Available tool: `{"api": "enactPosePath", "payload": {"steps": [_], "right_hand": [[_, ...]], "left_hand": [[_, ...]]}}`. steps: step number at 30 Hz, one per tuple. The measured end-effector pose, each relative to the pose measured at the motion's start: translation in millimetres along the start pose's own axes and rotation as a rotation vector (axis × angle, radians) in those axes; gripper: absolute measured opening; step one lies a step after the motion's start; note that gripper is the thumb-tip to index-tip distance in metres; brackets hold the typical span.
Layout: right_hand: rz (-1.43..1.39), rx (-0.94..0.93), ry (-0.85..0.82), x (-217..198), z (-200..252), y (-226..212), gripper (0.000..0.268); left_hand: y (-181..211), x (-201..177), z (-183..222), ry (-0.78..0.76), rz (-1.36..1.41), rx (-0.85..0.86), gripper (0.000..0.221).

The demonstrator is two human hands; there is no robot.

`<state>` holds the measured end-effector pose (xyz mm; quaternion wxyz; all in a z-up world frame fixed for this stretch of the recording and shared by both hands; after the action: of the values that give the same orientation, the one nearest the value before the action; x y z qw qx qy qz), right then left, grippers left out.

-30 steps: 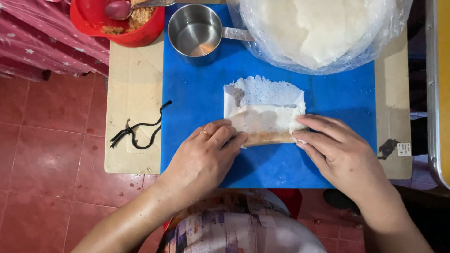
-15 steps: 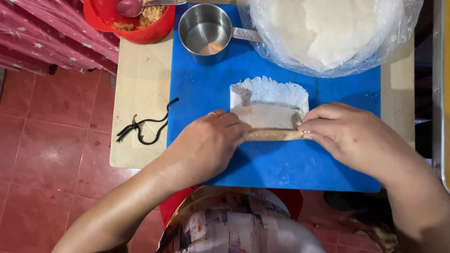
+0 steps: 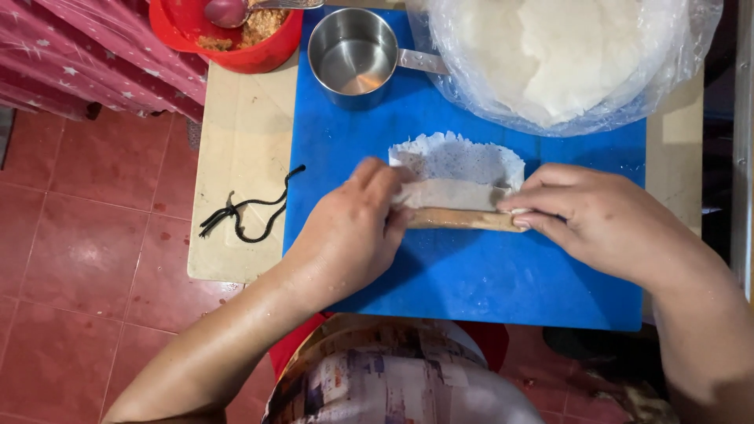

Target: The person is preparing spring rolls by scooping filling onto a wrapper and rolling it tightly on a cutting board.

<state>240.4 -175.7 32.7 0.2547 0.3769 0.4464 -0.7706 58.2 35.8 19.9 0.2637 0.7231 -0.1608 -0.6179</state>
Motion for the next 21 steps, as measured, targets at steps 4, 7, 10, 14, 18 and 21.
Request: {"api": "enactPosePath", "payload": {"steps": [4,7,10,14,18,21], "right_hand": [[-0.066,0.059,0.115,2.2,4.9,3.9,0.035],[-0.116,-0.057,0.291,10.7,13.2,9.6,0.043],[-0.077,-0.096,0.370,16.1,17.6,11.5,0.031],[-0.101,-0.210,0.410,23.1,17.9,13.1,0.011],[-0.017,-0.409,0.456,27.3,22.3,8.0,0.017],[0.061,-0.451,0.448,25.4,28.9,0.9,0.022]], "left_hand": [[-2.4,0.0,-0.1,0.040,0.118,-0.133,0.040],[-3.5,3.6,2.0,0.080,0.090,-0.073,0.036],[-4.6,4.9,0.5,0.085,0.047,-0.035,0.030],[-8.8,9.2,-0.1,0.142,-0.054,0.093,0.008],[-7.3,4.2,2.2,0.160,-0.132,0.266,0.010],[-5.1,-4.4,7.3,0.082,-0.173,0.330,0.003]]}}
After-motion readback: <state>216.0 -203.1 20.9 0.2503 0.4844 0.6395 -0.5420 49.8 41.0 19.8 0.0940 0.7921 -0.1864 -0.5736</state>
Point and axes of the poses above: each hand's wrist, its own z-axis away from the middle knuckle, its own x-axis out of the palm, y = z × x, the point moved 2 cm from there along -z, towards the middle knuckle, and after that the axes turned 6 degrees about -z, right-handed, at the moved point
